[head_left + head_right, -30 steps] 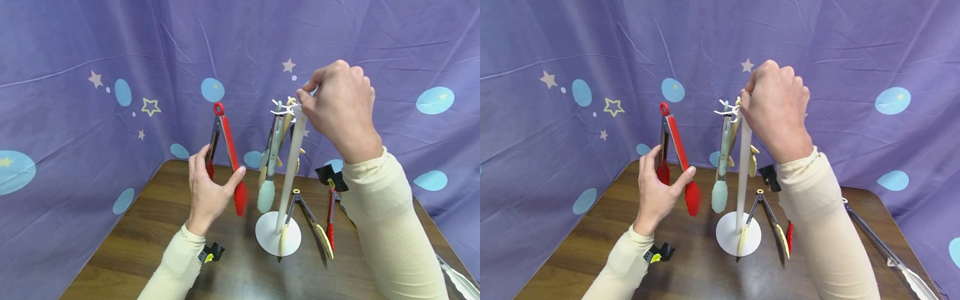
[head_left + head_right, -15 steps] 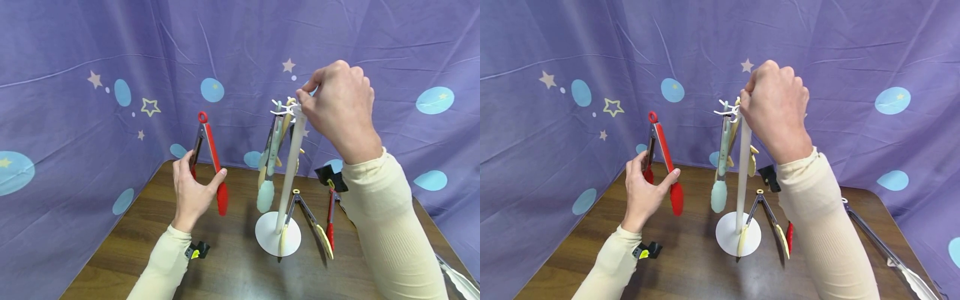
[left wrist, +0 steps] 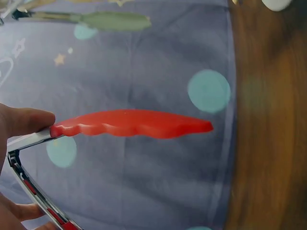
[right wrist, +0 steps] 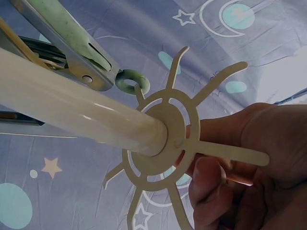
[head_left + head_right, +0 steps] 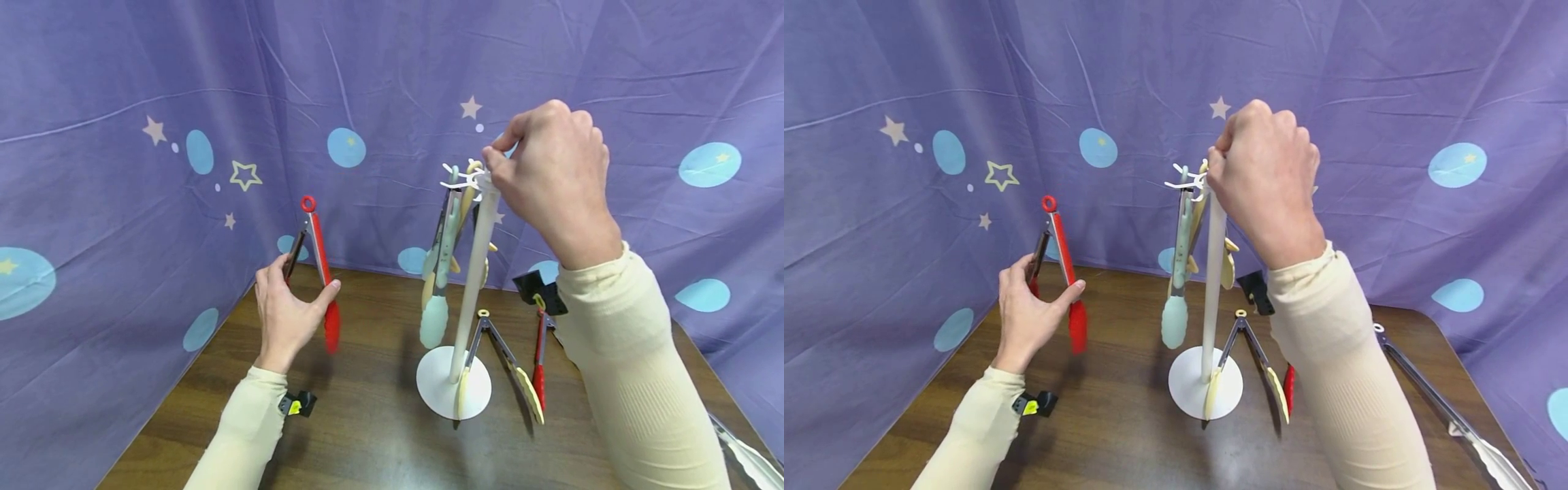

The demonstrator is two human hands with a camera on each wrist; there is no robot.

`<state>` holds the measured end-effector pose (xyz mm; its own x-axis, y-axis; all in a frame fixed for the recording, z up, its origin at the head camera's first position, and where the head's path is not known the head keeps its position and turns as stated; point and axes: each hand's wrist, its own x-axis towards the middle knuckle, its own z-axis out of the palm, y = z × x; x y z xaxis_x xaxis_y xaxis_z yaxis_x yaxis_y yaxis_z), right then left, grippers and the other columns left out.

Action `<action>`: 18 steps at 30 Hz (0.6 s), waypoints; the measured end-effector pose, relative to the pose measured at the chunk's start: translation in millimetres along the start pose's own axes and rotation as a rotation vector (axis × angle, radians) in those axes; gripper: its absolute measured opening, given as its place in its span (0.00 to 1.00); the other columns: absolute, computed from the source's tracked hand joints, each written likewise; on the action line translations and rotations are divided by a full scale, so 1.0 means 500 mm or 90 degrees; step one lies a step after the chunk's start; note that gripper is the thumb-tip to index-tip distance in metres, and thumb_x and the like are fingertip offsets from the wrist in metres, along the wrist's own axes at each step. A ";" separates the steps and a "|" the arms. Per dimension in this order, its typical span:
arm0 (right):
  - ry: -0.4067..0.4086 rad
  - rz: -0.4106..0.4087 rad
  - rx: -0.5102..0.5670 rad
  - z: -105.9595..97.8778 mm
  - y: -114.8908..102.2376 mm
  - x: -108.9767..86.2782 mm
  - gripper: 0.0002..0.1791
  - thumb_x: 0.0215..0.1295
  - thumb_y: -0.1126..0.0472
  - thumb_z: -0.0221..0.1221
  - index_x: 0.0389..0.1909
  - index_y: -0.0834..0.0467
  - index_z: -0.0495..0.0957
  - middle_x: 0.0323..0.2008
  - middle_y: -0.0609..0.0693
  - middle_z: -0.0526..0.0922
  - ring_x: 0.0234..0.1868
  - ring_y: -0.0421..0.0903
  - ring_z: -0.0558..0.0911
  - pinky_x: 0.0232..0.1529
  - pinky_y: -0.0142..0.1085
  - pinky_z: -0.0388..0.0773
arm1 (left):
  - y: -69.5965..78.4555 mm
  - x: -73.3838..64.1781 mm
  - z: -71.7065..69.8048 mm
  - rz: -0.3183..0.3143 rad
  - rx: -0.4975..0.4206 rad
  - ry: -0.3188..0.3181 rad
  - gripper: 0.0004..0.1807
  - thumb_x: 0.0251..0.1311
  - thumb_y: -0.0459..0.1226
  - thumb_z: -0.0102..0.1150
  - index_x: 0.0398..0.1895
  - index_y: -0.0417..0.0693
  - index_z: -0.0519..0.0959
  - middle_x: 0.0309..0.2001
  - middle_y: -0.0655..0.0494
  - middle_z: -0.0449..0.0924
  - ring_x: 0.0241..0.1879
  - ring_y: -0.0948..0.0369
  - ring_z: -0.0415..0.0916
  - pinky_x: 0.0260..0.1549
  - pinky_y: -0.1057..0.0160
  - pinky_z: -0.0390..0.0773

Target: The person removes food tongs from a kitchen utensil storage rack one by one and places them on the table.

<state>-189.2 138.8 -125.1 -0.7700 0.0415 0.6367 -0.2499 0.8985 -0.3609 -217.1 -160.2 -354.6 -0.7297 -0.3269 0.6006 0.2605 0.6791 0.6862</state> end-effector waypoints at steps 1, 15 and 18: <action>-0.001 0.001 0.000 0.000 0.000 0.000 0.12 0.66 0.52 0.65 0.40 0.55 0.91 0.40 0.61 0.88 0.34 0.63 0.83 0.36 0.59 0.76 | -0.007 0.001 -0.001 -0.008 0.006 -0.004 0.50 0.44 0.49 0.80 0.67 0.36 0.68 0.52 0.36 0.68 0.50 0.42 0.65 0.48 0.47 0.65; 0.005 0.001 0.015 0.005 -0.002 0.000 0.11 0.65 0.53 0.65 0.39 0.55 0.91 0.40 0.60 0.89 0.33 0.62 0.83 0.35 0.57 0.76 | -0.102 0.017 -0.024 -0.093 0.100 -0.068 0.51 0.47 0.51 0.77 0.70 0.35 0.65 0.60 0.31 0.65 0.58 0.36 0.62 0.57 0.38 0.63; 0.008 -0.001 0.017 0.005 -0.004 0.000 0.11 0.65 0.53 0.65 0.39 0.55 0.91 0.39 0.60 0.89 0.33 0.63 0.83 0.36 0.57 0.76 | -0.117 0.022 -0.034 -0.105 0.126 -0.088 0.51 0.47 0.51 0.77 0.70 0.35 0.65 0.61 0.30 0.64 0.59 0.35 0.62 0.57 0.37 0.63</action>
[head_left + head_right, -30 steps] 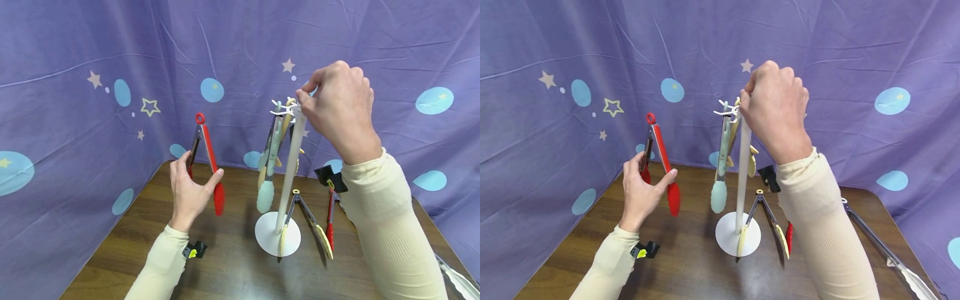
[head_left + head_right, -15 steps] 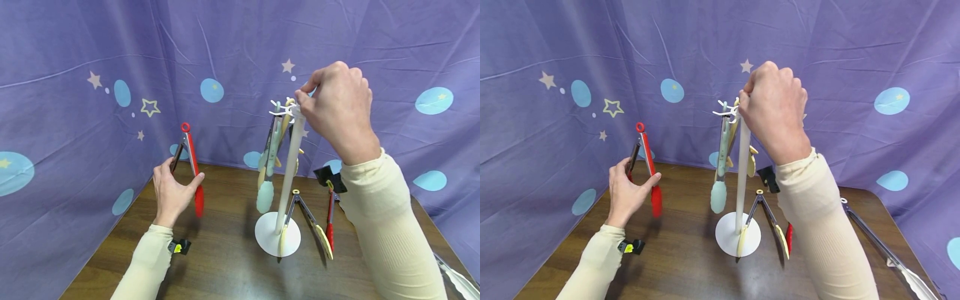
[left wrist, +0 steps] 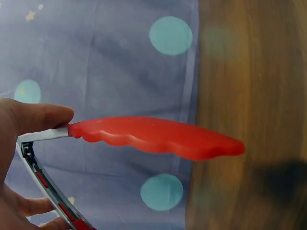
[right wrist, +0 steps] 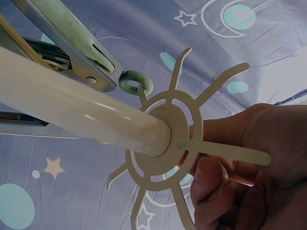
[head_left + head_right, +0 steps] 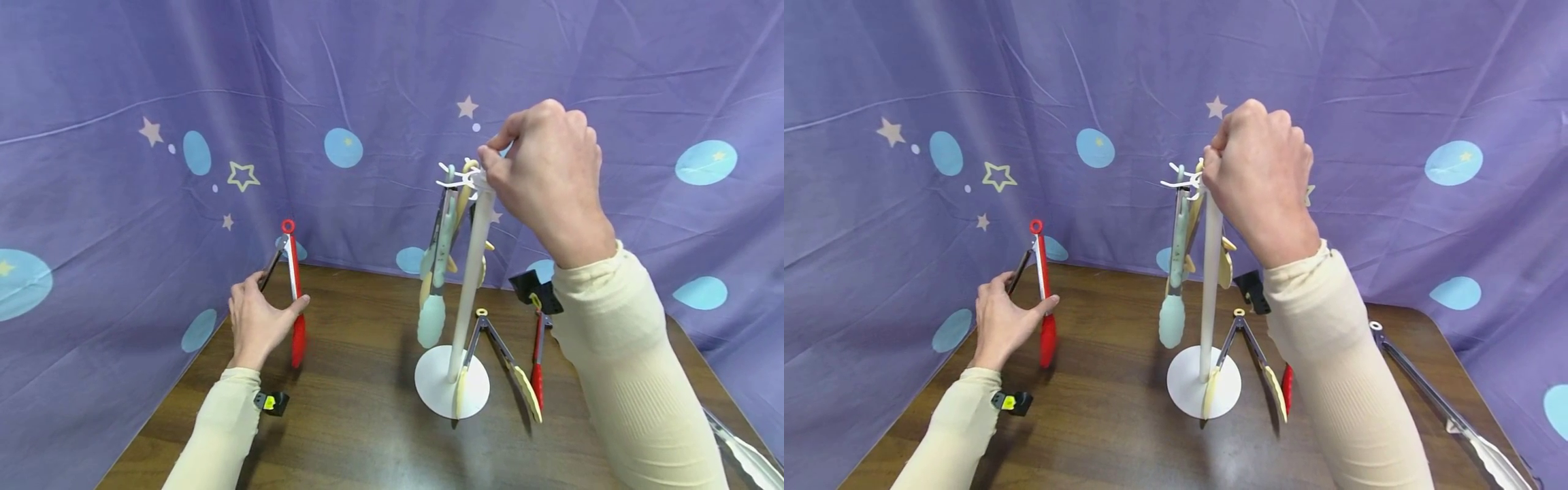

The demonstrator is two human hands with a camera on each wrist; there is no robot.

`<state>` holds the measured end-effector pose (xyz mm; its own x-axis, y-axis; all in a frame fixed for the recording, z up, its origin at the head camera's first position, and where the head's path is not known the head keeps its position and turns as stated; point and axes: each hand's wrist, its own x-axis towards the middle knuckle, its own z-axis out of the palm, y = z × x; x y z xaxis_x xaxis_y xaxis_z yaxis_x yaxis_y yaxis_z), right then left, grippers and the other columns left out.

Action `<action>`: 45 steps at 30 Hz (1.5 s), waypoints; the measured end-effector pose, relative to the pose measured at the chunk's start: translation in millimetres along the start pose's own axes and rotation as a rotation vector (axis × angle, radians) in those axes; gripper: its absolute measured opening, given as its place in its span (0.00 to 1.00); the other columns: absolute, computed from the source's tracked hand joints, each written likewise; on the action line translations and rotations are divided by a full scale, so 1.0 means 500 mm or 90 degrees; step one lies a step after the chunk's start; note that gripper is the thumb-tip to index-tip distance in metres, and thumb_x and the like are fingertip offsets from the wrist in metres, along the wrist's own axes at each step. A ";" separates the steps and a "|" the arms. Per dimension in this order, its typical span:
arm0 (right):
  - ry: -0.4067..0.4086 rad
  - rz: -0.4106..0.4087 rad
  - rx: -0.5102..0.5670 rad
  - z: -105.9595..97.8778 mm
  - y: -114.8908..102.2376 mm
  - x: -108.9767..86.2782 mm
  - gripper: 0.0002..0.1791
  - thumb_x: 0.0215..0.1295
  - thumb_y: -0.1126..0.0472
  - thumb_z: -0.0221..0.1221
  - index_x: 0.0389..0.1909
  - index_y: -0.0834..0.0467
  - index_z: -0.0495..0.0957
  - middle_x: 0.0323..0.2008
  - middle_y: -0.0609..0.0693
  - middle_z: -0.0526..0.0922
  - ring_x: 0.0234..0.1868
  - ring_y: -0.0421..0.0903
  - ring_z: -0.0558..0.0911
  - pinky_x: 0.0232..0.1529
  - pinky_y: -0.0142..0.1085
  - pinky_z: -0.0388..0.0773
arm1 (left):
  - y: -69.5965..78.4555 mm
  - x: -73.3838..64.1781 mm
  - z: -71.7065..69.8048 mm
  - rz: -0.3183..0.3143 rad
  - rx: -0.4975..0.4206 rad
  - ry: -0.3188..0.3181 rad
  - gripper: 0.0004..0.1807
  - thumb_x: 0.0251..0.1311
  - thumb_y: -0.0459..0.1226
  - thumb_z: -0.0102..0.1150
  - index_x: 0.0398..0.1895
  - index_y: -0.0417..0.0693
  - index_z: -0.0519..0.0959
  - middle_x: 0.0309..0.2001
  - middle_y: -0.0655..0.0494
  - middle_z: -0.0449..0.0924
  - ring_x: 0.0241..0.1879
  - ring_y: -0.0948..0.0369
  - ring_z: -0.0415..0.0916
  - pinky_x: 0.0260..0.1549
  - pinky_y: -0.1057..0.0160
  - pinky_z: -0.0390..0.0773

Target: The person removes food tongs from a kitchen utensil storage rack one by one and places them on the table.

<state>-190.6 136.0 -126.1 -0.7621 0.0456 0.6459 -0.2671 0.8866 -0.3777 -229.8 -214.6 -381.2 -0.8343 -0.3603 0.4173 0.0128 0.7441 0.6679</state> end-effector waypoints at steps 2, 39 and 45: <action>0.002 -0.002 0.002 0.001 -0.001 0.000 0.11 0.65 0.54 0.65 0.39 0.55 0.91 0.39 0.60 0.89 0.33 0.62 0.83 0.36 0.57 0.76 | -0.012 0.005 -0.004 -0.006 0.017 -0.011 0.51 0.47 0.52 0.77 0.70 0.34 0.65 0.61 0.29 0.64 0.59 0.34 0.61 0.57 0.37 0.63; 0.023 -0.006 0.006 0.006 -0.006 -0.004 0.10 0.65 0.55 0.66 0.39 0.55 0.91 0.27 0.56 0.88 0.30 0.58 0.83 0.34 0.52 0.75 | -0.146 0.050 -0.022 -0.065 0.135 -0.162 0.55 0.52 0.53 0.73 0.70 0.22 0.59 0.58 0.19 0.62 0.55 0.27 0.60 0.52 0.34 0.65; 0.025 -0.006 0.006 0.004 -0.006 -0.005 0.10 0.65 0.55 0.65 0.39 0.55 0.91 0.27 0.56 0.88 0.30 0.58 0.83 0.34 0.52 0.76 | -0.158 0.051 -0.020 -0.075 0.145 -0.176 0.55 0.52 0.54 0.72 0.69 0.21 0.59 0.58 0.19 0.62 0.54 0.26 0.60 0.52 0.33 0.65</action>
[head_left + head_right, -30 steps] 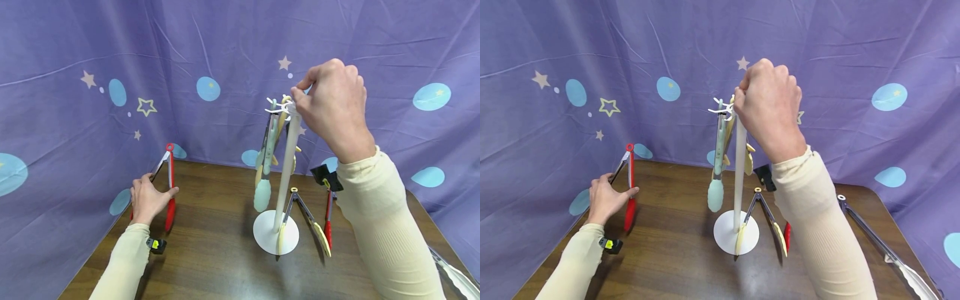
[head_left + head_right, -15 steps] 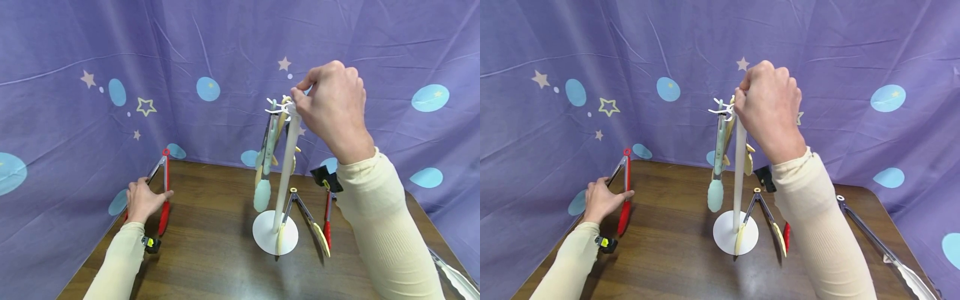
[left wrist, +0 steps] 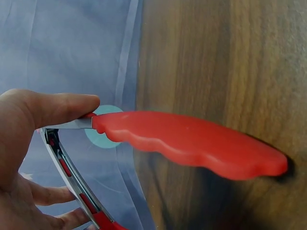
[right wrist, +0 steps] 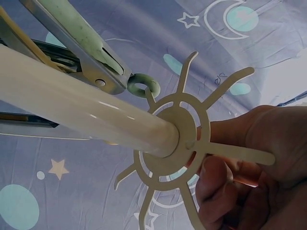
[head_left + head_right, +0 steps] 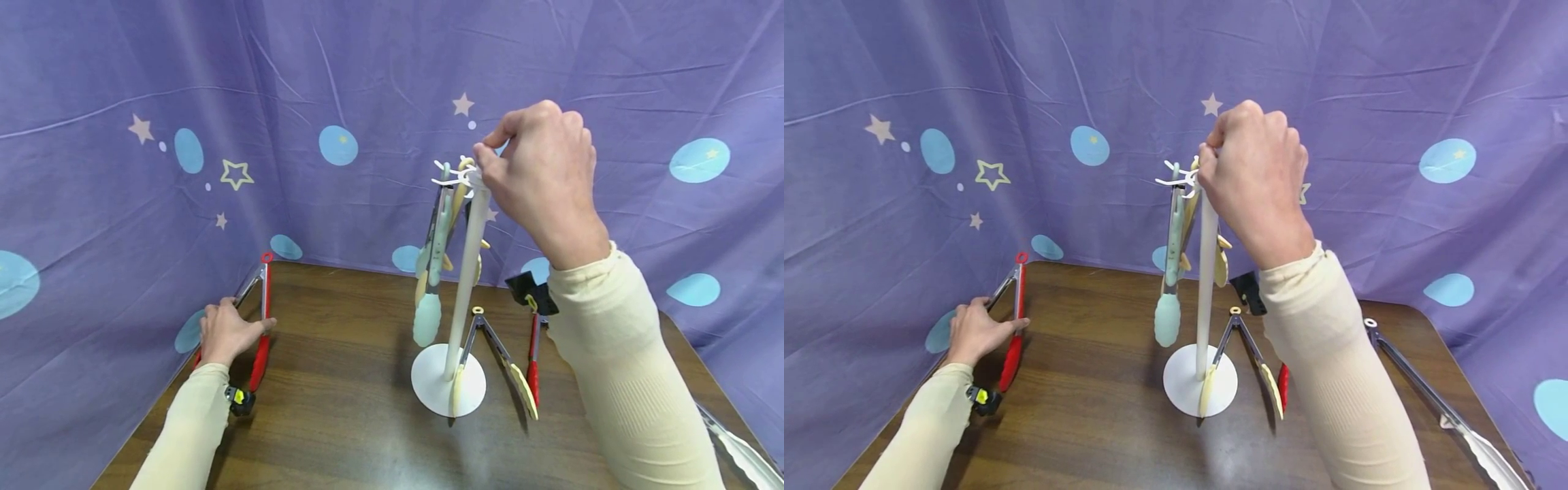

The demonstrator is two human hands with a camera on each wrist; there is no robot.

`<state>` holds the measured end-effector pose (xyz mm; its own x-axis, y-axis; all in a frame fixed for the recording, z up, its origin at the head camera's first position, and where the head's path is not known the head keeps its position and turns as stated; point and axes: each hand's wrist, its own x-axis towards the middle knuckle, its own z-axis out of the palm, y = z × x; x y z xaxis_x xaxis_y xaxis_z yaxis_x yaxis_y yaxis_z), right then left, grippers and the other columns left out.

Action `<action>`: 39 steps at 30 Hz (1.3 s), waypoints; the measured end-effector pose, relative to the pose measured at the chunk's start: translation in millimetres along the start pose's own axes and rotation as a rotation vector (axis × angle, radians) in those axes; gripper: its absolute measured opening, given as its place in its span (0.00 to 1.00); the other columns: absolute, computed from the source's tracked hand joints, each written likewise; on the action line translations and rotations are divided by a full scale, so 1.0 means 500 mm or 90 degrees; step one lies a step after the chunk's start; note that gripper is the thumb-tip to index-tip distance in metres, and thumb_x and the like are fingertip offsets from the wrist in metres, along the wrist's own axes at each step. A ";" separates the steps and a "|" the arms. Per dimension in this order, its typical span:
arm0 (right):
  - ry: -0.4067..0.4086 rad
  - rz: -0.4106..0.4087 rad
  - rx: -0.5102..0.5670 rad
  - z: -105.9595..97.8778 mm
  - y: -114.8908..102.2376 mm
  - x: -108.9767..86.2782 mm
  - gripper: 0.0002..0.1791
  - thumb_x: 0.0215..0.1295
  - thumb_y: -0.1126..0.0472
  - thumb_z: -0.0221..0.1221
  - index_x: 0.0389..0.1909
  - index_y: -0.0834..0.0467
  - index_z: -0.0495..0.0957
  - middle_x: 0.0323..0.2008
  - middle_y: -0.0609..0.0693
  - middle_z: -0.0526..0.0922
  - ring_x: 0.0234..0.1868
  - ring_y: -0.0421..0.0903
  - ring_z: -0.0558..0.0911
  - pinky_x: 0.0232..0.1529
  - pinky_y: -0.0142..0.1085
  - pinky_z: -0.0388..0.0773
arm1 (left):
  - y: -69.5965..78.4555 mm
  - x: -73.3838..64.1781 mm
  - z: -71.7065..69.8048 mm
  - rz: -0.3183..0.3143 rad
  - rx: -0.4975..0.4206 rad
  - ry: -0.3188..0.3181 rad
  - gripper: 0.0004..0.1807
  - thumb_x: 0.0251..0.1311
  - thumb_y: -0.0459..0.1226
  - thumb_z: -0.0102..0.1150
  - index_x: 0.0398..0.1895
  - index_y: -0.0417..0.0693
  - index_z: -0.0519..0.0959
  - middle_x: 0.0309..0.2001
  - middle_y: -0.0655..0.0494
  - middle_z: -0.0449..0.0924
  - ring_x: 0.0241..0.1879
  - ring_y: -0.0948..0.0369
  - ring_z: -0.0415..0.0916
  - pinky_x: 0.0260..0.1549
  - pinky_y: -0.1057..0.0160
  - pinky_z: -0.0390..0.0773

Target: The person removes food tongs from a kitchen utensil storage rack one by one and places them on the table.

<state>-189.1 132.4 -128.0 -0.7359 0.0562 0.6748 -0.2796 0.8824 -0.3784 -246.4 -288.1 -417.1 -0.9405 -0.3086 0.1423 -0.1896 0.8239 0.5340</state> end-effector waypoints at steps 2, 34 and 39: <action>-0.001 0.001 0.001 0.000 0.000 0.000 0.10 0.65 0.55 0.65 0.40 0.55 0.91 0.27 0.56 0.88 0.29 0.58 0.84 0.34 0.51 0.76 | -0.002 0.001 0.000 -0.008 -0.002 -0.004 0.56 0.52 0.54 0.72 0.70 0.22 0.59 0.58 0.19 0.62 0.54 0.26 0.60 0.52 0.33 0.65; -0.005 -0.001 -0.004 0.002 -0.001 -0.003 0.11 0.66 0.55 0.65 0.39 0.57 0.90 0.26 0.56 0.87 0.27 0.57 0.83 0.31 0.49 0.73 | -0.032 -0.001 0.016 -0.034 0.017 -0.081 0.40 0.49 0.55 0.74 0.43 0.25 0.73 0.48 0.23 0.64 0.51 0.24 0.60 0.48 0.26 0.63; -0.002 -0.002 -0.004 0.002 -0.001 -0.003 0.11 0.66 0.55 0.64 0.40 0.56 0.90 0.26 0.56 0.87 0.28 0.57 0.83 0.30 0.49 0.73 | -0.037 0.002 0.020 -0.041 0.022 -0.079 0.37 0.48 0.55 0.75 0.39 0.27 0.74 0.47 0.23 0.64 0.50 0.23 0.60 0.47 0.26 0.62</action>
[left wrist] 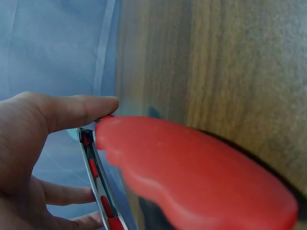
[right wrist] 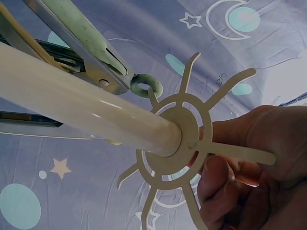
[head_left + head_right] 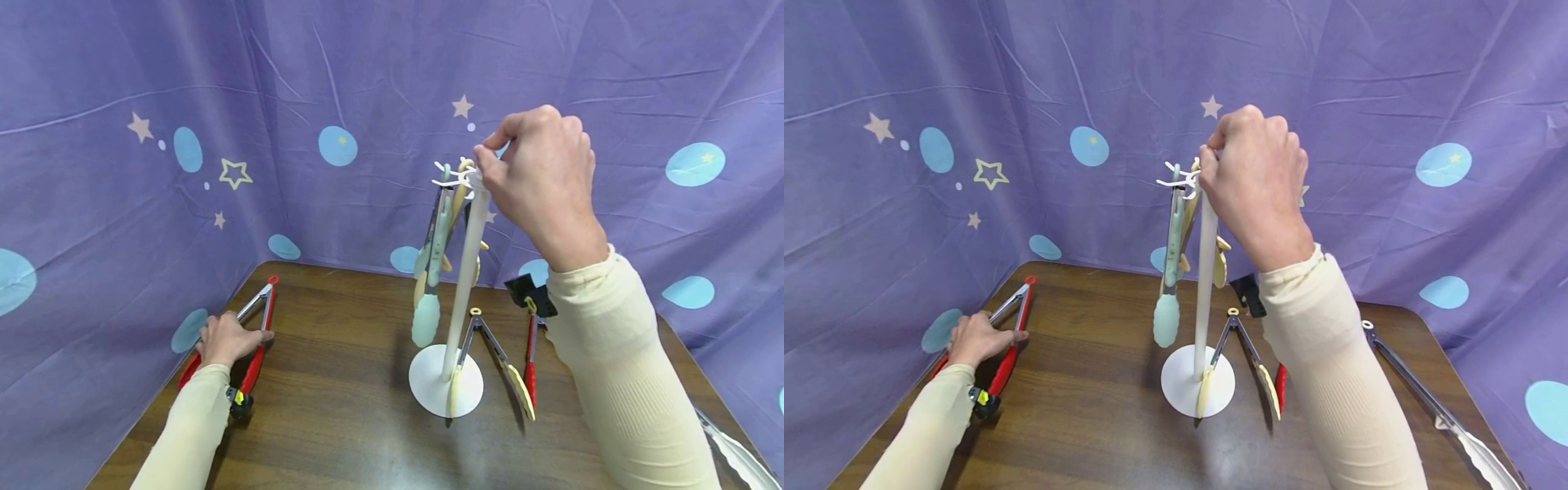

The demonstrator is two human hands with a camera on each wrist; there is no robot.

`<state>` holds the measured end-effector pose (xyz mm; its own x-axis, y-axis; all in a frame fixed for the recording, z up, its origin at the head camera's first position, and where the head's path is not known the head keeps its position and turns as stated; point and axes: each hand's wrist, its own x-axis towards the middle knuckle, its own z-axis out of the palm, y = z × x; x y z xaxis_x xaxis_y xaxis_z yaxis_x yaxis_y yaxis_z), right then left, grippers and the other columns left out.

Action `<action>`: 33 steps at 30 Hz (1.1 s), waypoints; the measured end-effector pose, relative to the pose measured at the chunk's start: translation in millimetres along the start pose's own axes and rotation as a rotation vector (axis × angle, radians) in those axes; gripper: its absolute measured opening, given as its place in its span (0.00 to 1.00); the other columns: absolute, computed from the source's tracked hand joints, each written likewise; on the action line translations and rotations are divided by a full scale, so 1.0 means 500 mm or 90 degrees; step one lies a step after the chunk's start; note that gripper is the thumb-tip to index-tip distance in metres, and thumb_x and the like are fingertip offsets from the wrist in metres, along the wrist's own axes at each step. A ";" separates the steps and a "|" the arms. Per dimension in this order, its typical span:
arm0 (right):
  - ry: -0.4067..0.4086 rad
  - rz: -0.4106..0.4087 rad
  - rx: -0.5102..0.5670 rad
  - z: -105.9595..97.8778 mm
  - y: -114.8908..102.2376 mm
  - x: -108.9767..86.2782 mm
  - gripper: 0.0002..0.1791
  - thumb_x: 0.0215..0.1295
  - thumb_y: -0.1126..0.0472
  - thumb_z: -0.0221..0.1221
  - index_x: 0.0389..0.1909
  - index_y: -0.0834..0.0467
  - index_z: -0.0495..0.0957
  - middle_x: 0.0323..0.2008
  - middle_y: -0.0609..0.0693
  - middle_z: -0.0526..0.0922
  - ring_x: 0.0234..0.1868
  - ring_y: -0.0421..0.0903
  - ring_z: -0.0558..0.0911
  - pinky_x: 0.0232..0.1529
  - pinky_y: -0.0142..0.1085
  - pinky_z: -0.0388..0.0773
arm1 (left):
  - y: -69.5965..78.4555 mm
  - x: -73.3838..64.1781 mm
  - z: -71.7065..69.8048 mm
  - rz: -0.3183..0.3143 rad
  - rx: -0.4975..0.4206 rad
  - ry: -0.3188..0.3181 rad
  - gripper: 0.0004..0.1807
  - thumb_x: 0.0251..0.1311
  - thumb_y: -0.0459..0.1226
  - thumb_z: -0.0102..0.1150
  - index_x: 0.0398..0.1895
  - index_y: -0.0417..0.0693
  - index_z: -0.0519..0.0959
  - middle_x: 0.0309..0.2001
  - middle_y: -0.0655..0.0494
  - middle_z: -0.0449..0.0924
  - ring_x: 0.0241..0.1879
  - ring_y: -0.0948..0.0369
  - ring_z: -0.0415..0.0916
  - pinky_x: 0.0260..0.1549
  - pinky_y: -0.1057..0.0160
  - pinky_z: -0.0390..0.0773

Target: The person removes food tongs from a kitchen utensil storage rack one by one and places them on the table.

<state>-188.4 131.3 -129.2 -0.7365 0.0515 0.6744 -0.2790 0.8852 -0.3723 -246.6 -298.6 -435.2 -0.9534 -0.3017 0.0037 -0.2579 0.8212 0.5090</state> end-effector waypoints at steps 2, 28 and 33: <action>0.002 -0.002 0.000 0.000 0.000 0.000 0.11 0.66 0.55 0.64 0.40 0.56 0.90 0.26 0.56 0.87 0.27 0.57 0.83 0.30 0.49 0.73 | 0.000 0.001 0.001 -0.004 0.001 0.002 0.36 0.48 0.54 0.75 0.38 0.27 0.74 0.46 0.22 0.64 0.50 0.23 0.61 0.47 0.25 0.62; 0.007 -0.003 0.003 0.002 -0.001 -0.001 0.11 0.67 0.55 0.64 0.39 0.56 0.91 0.25 0.55 0.87 0.26 0.56 0.82 0.30 0.49 0.74 | -0.002 0.013 0.018 -0.033 0.016 -0.017 0.31 0.48 0.52 0.74 0.30 0.30 0.74 0.44 0.22 0.64 0.51 0.21 0.59 0.47 0.28 0.62; 0.005 -0.001 0.005 0.002 0.000 -0.001 0.11 0.67 0.55 0.64 0.39 0.56 0.91 0.25 0.55 0.87 0.27 0.56 0.83 0.31 0.49 0.74 | -0.001 0.015 0.020 -0.040 0.018 -0.020 0.30 0.48 0.51 0.74 0.29 0.31 0.74 0.44 0.22 0.64 0.52 0.21 0.59 0.48 0.28 0.61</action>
<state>-188.6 131.0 -130.3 -0.7308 0.0533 0.6805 -0.2851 0.8820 -0.3752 -255.2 -296.2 -444.2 -0.9395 -0.3380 -0.0556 -0.3215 0.8144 0.4831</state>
